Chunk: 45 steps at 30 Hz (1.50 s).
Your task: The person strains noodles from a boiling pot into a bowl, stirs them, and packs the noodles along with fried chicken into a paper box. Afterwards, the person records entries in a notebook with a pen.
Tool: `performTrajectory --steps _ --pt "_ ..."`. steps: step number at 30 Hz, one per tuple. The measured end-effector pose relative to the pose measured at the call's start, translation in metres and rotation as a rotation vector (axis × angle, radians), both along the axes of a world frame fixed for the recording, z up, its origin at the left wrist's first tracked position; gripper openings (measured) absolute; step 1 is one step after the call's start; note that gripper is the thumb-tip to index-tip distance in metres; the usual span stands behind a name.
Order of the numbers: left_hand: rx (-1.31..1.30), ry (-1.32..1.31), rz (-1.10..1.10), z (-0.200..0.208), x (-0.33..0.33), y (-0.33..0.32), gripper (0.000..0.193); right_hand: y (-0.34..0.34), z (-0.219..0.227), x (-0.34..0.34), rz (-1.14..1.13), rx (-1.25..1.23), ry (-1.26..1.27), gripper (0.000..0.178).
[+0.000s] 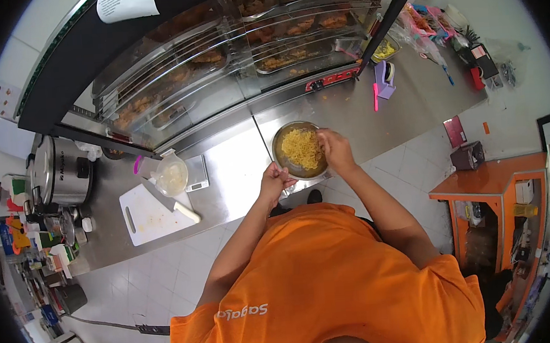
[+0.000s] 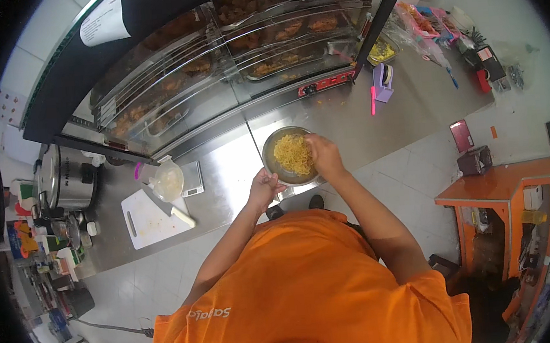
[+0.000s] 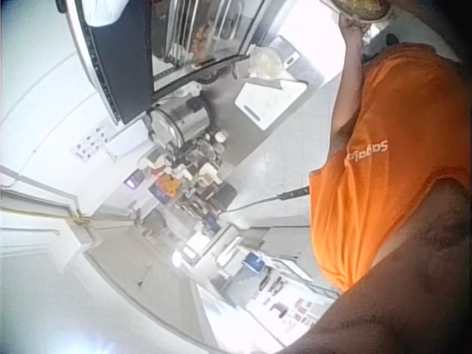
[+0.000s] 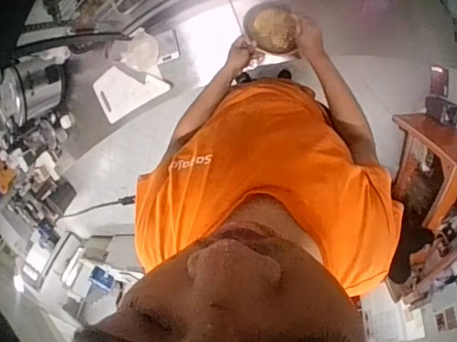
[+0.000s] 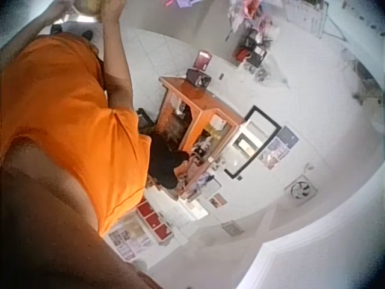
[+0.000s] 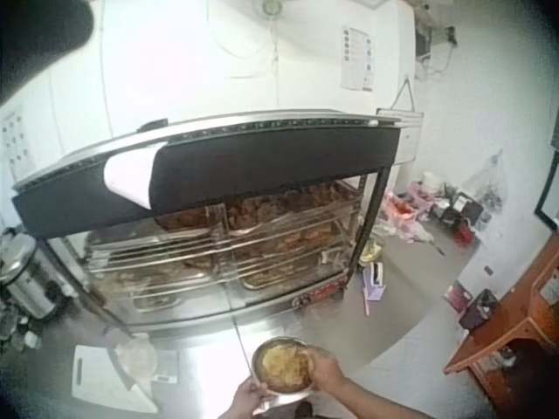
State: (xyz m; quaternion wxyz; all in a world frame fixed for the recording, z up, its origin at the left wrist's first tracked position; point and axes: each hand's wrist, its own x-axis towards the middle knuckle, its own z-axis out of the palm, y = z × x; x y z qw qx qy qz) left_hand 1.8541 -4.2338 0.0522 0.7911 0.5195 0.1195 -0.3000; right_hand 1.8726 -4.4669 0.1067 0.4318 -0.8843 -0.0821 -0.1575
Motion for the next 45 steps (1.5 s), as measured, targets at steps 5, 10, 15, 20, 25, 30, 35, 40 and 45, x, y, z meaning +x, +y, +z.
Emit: performTrajectory --steps 5,10,15,20,25,30,35,40,45 --pt "0.041 -0.009 -0.048 -0.002 0.001 0.001 0.010 -0.007 -0.023 -0.001 -0.504 0.432 0.413 0.028" --pt "0.035 -0.011 -0.034 0.004 0.002 -0.004 0.006 0.015 -0.036 0.013 -0.403 0.866 0.431 0.032" --pt "-0.004 0.016 0.020 -0.018 0.003 0.003 0.010 0.035 0.013 -0.021 0.046 0.092 0.169 0.019" --pt "-0.090 0.098 0.067 0.000 0.005 -0.005 0.005 0.014 0.000 -0.055 0.431 -0.203 -0.125 0.013" --pt "-0.058 0.070 0.009 -0.004 0.004 -0.004 0.007 0.012 -0.017 -0.025 0.359 -0.277 0.040 0.019" --pt "-0.037 0.028 -0.021 -0.014 0.006 0.001 0.008 0.017 0.012 -0.014 0.243 -0.120 0.067 0.016" --pt "0.019 0.021 -0.021 -0.010 0.003 0.000 0.018 -0.008 0.014 -0.009 -0.217 -0.117 0.187 0.024" --pt "0.048 -0.007 -0.066 0.007 0.007 -0.003 0.012 0.004 -0.029 0.018 -0.581 0.561 0.485 0.036" --pt "0.035 -0.008 -0.038 -0.002 0.009 -0.003 0.004 0.045 0.008 0.014 -0.220 0.438 0.346 0.023"
